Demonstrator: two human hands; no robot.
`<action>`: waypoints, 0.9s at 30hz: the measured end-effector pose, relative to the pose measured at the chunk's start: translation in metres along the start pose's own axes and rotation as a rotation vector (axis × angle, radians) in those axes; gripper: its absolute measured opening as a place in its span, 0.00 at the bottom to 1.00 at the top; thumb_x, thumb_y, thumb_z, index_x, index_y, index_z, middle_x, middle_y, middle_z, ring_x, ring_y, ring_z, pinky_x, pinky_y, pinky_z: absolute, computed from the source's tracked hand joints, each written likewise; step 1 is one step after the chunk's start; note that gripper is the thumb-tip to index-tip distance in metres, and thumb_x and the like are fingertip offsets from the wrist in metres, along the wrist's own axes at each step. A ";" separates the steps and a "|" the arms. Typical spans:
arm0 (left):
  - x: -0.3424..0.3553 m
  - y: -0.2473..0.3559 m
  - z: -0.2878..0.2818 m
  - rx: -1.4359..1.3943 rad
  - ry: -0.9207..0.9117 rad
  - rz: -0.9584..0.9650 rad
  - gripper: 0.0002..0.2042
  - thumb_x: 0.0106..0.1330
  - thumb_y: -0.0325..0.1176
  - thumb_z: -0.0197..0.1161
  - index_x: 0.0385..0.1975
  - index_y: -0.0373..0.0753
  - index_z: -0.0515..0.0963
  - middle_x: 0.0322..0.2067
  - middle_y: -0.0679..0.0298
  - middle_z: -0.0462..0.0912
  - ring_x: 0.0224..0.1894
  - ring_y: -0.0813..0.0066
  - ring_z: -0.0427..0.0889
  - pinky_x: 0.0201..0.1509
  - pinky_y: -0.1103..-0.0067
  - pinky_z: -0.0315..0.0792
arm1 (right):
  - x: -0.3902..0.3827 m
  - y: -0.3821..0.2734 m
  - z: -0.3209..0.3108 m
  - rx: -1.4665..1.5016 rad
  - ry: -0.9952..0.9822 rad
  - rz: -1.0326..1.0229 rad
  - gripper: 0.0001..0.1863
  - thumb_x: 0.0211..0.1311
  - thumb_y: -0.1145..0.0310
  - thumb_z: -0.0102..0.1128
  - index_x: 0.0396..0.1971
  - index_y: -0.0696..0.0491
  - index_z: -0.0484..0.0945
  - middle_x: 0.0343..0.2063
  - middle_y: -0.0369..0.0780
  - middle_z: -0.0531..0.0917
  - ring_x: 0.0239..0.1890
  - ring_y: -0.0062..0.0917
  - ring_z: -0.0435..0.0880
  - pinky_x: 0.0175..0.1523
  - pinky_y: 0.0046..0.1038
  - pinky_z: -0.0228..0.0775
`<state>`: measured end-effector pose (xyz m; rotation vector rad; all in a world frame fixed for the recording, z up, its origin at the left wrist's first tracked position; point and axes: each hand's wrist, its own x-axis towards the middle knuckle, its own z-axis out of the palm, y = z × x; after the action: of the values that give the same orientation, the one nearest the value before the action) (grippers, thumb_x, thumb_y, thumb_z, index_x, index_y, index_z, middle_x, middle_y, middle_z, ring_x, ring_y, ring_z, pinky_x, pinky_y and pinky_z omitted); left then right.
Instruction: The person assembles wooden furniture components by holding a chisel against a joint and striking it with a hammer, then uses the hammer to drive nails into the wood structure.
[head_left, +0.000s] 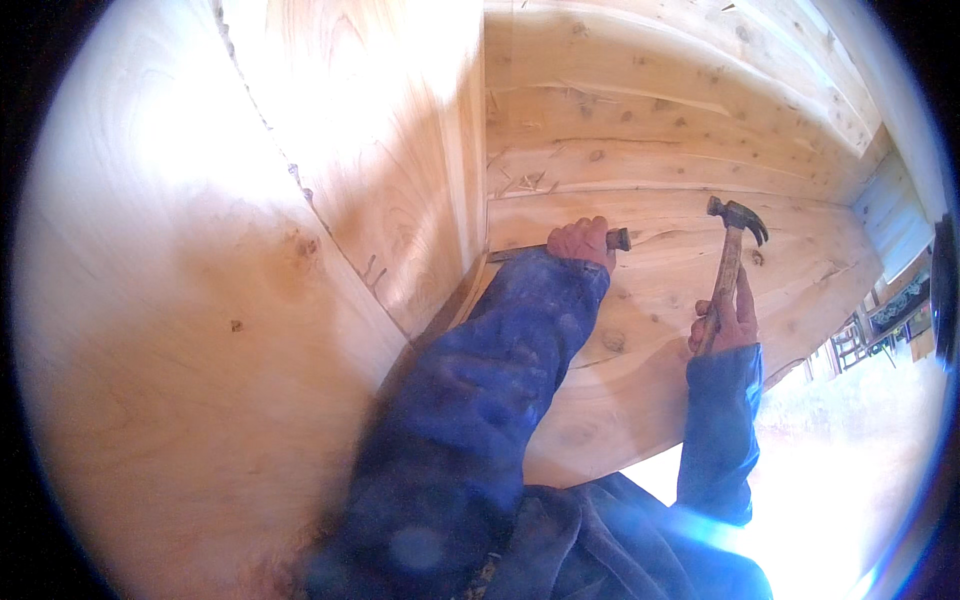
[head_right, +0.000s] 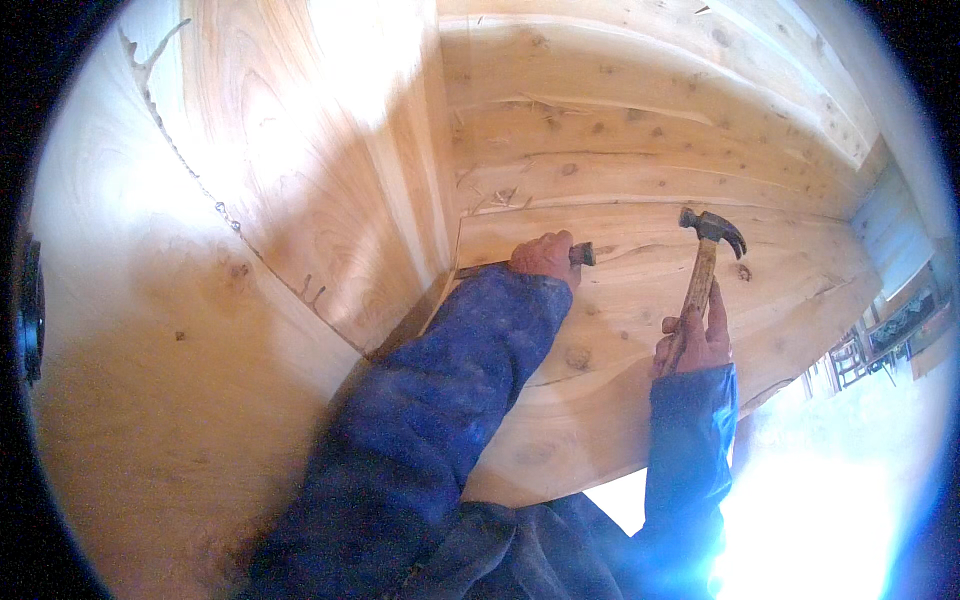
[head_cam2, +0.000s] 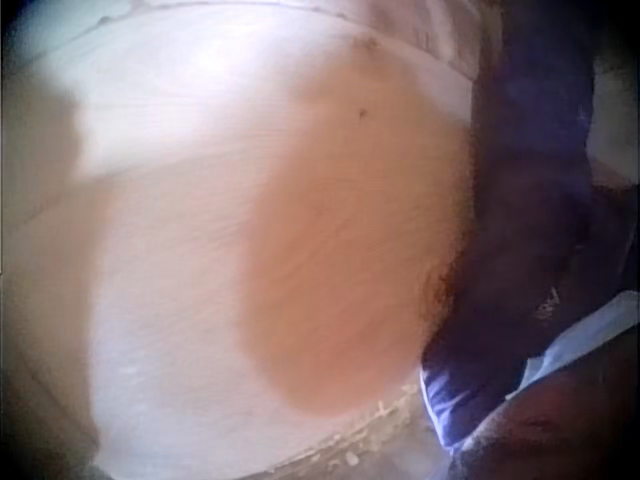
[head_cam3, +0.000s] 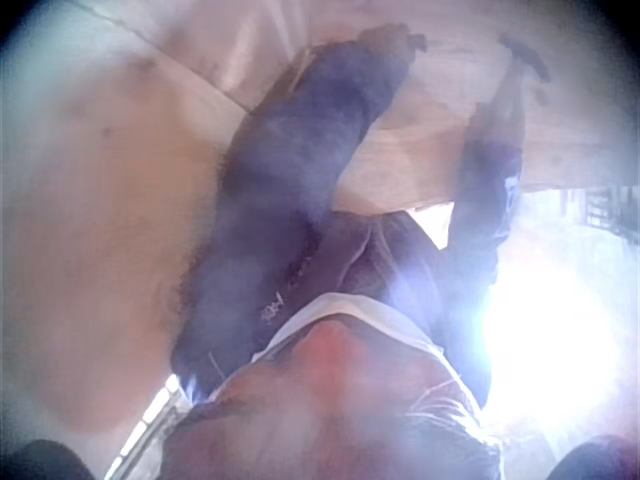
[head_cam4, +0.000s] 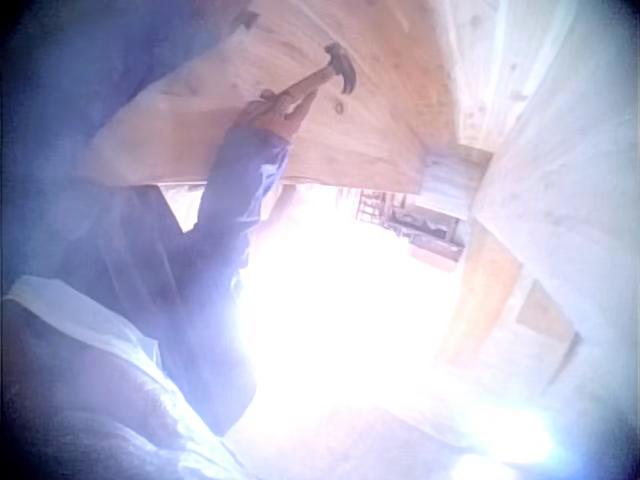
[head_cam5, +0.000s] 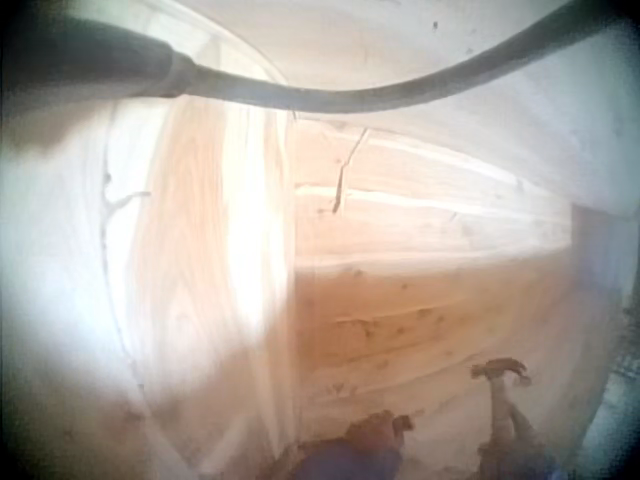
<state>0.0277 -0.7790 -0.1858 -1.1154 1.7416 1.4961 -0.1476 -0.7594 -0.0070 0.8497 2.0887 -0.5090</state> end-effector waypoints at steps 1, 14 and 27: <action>0.002 0.001 0.003 0.014 -0.006 -0.003 0.12 0.56 0.39 0.67 0.36 0.42 0.77 0.34 0.54 0.82 0.38 0.51 0.83 0.41 0.59 0.75 | 0.002 0.012 -0.001 -0.165 -0.018 -0.026 0.31 0.73 0.68 0.49 0.73 0.37 0.56 0.25 0.39 0.79 0.13 0.21 0.73 0.14 0.25 0.66; 0.001 -0.002 0.006 0.116 -0.109 -0.073 0.13 0.60 0.42 0.65 0.40 0.43 0.77 0.37 0.54 0.83 0.42 0.52 0.84 0.45 0.60 0.76 | -0.022 0.014 0.015 -0.307 -0.136 0.073 0.29 0.71 0.68 0.53 0.71 0.44 0.62 0.24 0.38 0.78 0.16 0.19 0.74 0.17 0.23 0.66; -0.003 -0.006 -0.017 0.117 -0.203 -0.032 0.13 0.62 0.42 0.61 0.41 0.42 0.78 0.32 0.54 0.83 0.38 0.50 0.85 0.43 0.57 0.77 | -0.004 0.033 0.004 -0.377 -0.275 0.094 0.30 0.71 0.67 0.51 0.72 0.40 0.61 0.18 0.36 0.75 0.13 0.18 0.71 0.17 0.24 0.66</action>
<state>0.0357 -0.7946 -0.1827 -0.8957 1.6412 1.4165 -0.1196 -0.7410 -0.0080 0.6150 1.8033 -0.1608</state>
